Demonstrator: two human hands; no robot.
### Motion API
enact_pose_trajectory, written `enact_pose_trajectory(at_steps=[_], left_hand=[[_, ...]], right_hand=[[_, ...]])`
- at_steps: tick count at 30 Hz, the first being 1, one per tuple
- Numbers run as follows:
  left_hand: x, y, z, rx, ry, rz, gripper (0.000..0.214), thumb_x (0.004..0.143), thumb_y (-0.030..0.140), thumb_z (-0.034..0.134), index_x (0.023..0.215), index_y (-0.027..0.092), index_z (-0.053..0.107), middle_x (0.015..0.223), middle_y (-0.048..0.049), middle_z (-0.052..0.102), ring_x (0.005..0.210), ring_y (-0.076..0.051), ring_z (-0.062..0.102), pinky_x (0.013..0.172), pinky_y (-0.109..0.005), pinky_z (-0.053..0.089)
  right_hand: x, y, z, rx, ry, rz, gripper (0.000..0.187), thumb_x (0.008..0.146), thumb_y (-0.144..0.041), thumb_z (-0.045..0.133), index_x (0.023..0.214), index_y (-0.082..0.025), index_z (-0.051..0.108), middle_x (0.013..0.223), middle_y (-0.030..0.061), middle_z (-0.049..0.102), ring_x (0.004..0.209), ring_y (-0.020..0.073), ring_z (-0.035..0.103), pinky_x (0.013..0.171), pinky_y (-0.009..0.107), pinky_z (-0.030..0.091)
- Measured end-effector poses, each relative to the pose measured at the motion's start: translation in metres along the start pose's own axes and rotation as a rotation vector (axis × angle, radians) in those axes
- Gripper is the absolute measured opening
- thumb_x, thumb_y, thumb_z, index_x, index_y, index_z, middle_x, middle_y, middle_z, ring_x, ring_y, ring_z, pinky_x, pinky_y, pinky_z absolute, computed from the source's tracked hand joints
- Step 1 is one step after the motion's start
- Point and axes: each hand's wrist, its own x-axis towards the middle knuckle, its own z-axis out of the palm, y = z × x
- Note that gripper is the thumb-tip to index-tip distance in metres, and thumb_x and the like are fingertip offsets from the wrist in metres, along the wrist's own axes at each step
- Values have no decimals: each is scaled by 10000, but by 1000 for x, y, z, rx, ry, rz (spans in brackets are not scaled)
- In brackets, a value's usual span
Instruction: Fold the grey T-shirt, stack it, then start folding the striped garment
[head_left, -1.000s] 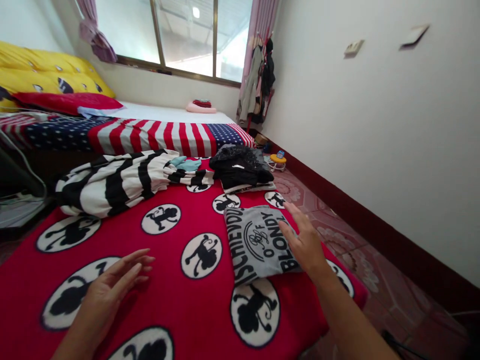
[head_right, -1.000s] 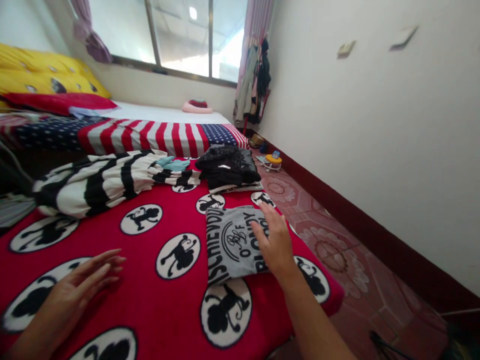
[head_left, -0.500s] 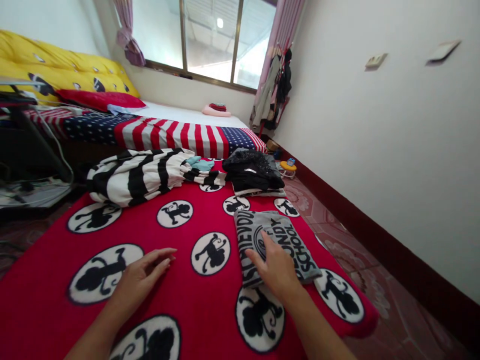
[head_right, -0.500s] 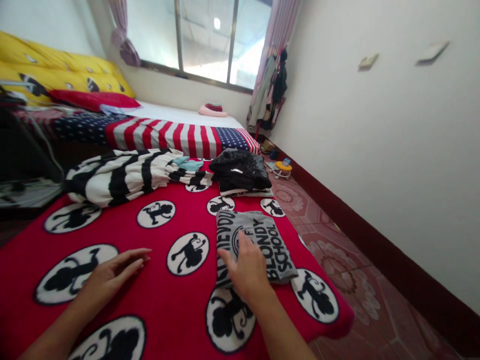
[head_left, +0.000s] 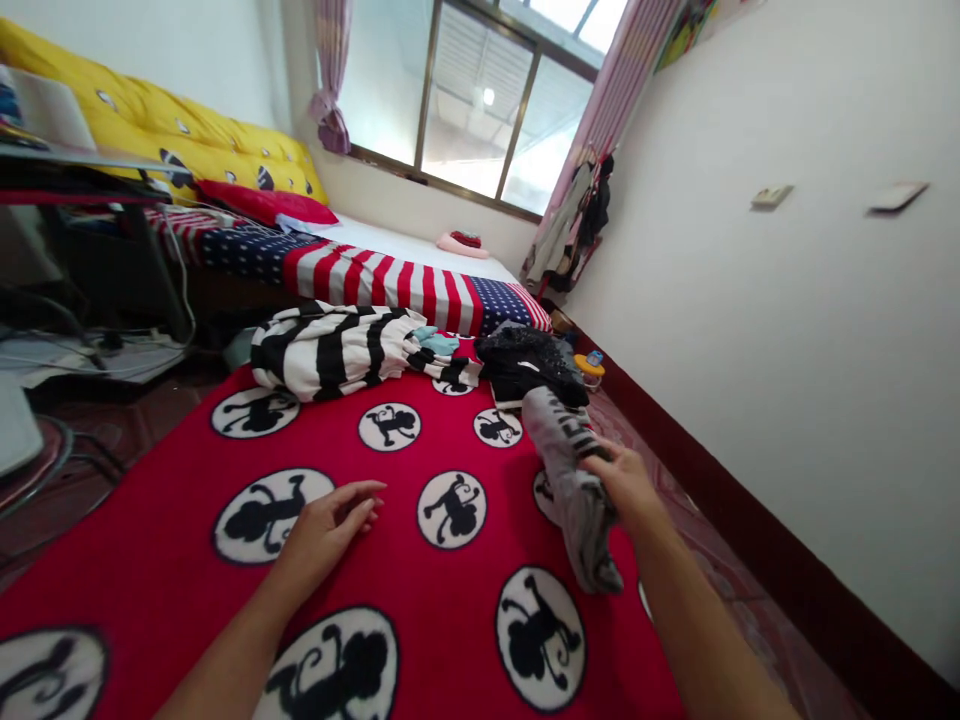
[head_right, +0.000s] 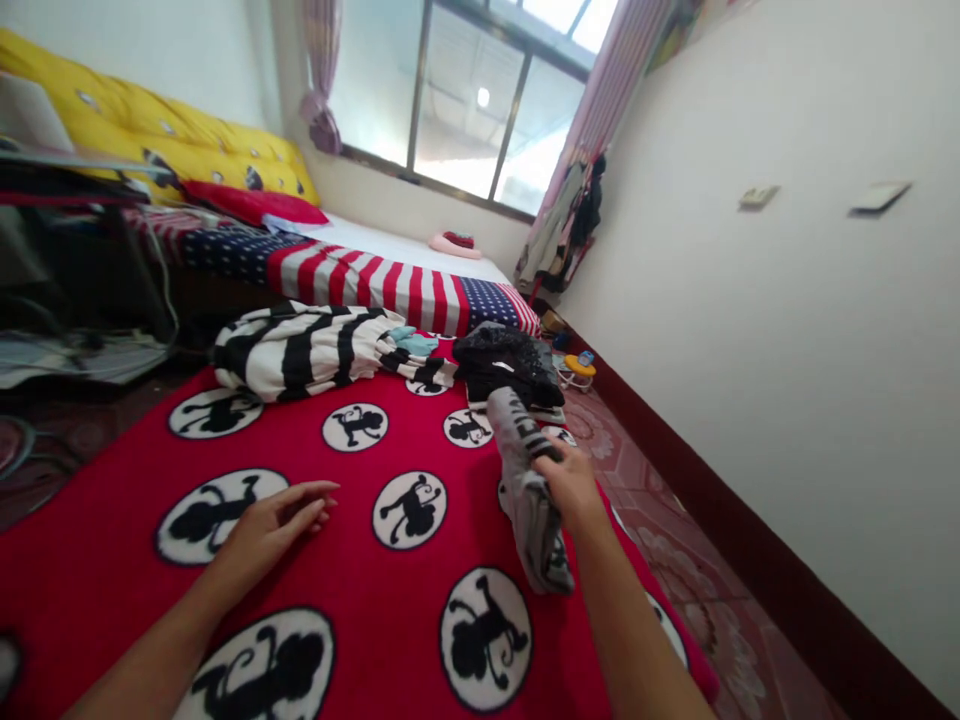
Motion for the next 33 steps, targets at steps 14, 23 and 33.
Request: enact_pose_trajectory(at_steps=[14,23,33], left_hand=[[4,-3,-19,-196,257,-49,645,588,541,730,1068,122,628,828,-77,706,653,-164,654,564,-265,535],[5,8,3,17,293,100,519,722,506,632,1105,157,634,944,-98,704,808,-224,677,656,-311,554],[20,24,71,607,165,90,420,771,428,640,1105,173,655,733,-46,680,689,-200,623,625,-279,389]], right_hand=[[-41,54,73,529,230,283,398,568,-354,724,929,-201,661,960,59,730,941,235,685,800,356,561],[-55,42,57,188,128,-101,373,759,-381,653,1082,-197,688,1224,107,662,1149,249,601,997,415,460],[21,21,138,-184,-134,-287,268,814,-254,511,972,-171,711,955,66,735,811,180,678,762,300,508]])
